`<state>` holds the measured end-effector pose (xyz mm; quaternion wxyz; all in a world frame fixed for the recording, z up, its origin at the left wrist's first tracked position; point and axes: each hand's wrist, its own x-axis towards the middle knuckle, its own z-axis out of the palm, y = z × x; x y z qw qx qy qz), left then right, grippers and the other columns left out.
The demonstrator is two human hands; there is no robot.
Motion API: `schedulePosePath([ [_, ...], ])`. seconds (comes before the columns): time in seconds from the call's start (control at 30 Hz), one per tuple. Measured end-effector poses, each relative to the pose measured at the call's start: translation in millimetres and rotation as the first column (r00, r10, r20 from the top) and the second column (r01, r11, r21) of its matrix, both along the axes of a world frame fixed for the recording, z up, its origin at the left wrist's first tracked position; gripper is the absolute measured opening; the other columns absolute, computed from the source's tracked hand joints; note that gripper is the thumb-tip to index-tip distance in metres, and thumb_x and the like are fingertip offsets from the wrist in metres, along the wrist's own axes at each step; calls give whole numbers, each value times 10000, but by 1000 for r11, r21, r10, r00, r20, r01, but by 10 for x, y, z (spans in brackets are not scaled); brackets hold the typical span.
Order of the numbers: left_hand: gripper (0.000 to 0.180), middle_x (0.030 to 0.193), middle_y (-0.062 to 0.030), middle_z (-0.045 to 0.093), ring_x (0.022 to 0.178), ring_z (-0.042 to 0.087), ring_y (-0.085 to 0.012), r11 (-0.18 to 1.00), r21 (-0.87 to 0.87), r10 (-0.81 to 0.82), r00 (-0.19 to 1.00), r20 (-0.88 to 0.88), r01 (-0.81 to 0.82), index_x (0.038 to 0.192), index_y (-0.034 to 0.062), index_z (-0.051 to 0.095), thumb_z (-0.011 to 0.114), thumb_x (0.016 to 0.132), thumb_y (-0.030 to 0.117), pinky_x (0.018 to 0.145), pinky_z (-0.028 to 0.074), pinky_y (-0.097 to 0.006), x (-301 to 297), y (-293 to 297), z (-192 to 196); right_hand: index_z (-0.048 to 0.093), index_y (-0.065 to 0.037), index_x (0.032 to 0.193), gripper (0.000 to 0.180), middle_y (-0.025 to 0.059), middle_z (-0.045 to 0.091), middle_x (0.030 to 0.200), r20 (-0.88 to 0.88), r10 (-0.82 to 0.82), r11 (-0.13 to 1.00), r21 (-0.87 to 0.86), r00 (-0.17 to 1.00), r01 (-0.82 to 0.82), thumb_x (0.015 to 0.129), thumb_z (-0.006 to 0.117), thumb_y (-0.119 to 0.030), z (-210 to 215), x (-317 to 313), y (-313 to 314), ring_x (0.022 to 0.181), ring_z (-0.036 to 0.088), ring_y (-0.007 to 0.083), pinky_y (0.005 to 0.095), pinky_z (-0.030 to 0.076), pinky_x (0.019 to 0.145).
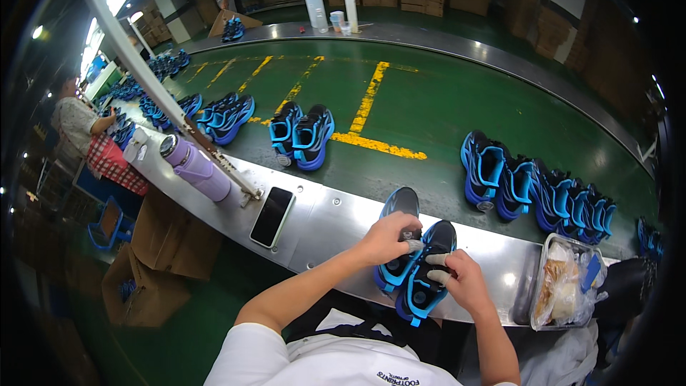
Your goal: The person wipes and adjusts the lacing dials and collars on pairs of sneakers by hand and places the shoes onto the conveyor belt.
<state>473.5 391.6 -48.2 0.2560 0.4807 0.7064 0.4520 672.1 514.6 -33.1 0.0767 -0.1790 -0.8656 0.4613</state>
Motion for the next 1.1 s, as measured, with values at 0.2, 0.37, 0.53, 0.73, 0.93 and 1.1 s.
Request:
schedulePosePath([
  [0.2, 93, 859, -88, 570, 713, 577, -198, 982, 170, 99, 993, -65, -87, 889, 16, 632, 662, 807, 47, 638, 463, -324, 430, -175, 210, 664, -138, 1210, 501, 45, 538, 798, -65, 98, 971, -213, 993, -110, 725, 787, -116, -16, 42, 153, 664, 476, 162, 283, 435, 638],
  [0.37, 201, 922, -105, 647, 812, 651, -169, 941, -281, 73, 698, 712, 188, 1101, -2, 568, 552, 939, 116, 706, 529, -291, 798, -399, 144, 645, -104, 1233, 477, 74, 555, 838, -58, -1, 996, 93, 998, 7, 766, 737, -121, 31, -108, 60, 732, 503, 171, 308, 445, 687],
  [0.53, 261, 1075, -137, 596, 894, 657, -210, 943, -315, 265, 332, 905, 105, 1189, -53, 499, 479, 1006, 132, 813, 556, -316, 940, -401, 104, 597, -110, 1298, 524, 63, 596, 901, -178, 149, 961, -205, 973, -185, 786, 706, -78, -104, -36, 186, 821, 562, 168, 322, 461, 735],
  [0.73, 278, 1193, -128, 585, 1041, 641, -236, 972, -220, 197, 227, 954, 82, 1230, -16, 516, 491, 1000, 139, 766, 561, -308, 1043, -312, -34, 639, -129, 1255, 482, 66, 594, 880, -16, 14, 985, -170, 1000, -16, 781, 720, -101, -65, 47, 131, 753, 500, 157, 294, 455, 728],
  [0.93, 289, 1204, -108, 587, 1061, 633, -238, 969, -246, 230, 243, 942, 36, 1241, -8, 517, 497, 1000, 151, 706, 550, -285, 1087, -302, 3, 605, -149, 1308, 573, 41, 530, 834, -143, -14, 1000, -8, 990, 13, 752, 734, -97, -166, 24, 54, 704, 436, 150, 281, 421, 670],
  [1.1, 214, 1122, -112, 583, 1019, 647, -236, 962, -266, 248, 224, 943, 56, 1145, -30, 546, 464, 1003, 105, 688, 566, -291, 1096, -272, 33, 640, -123, 1212, 446, 99, 557, 897, -113, 60, 958, -274, 992, -89, 771, 708, -108, -132, 21, 161, 808, 564, 239, 351, 468, 727],
])
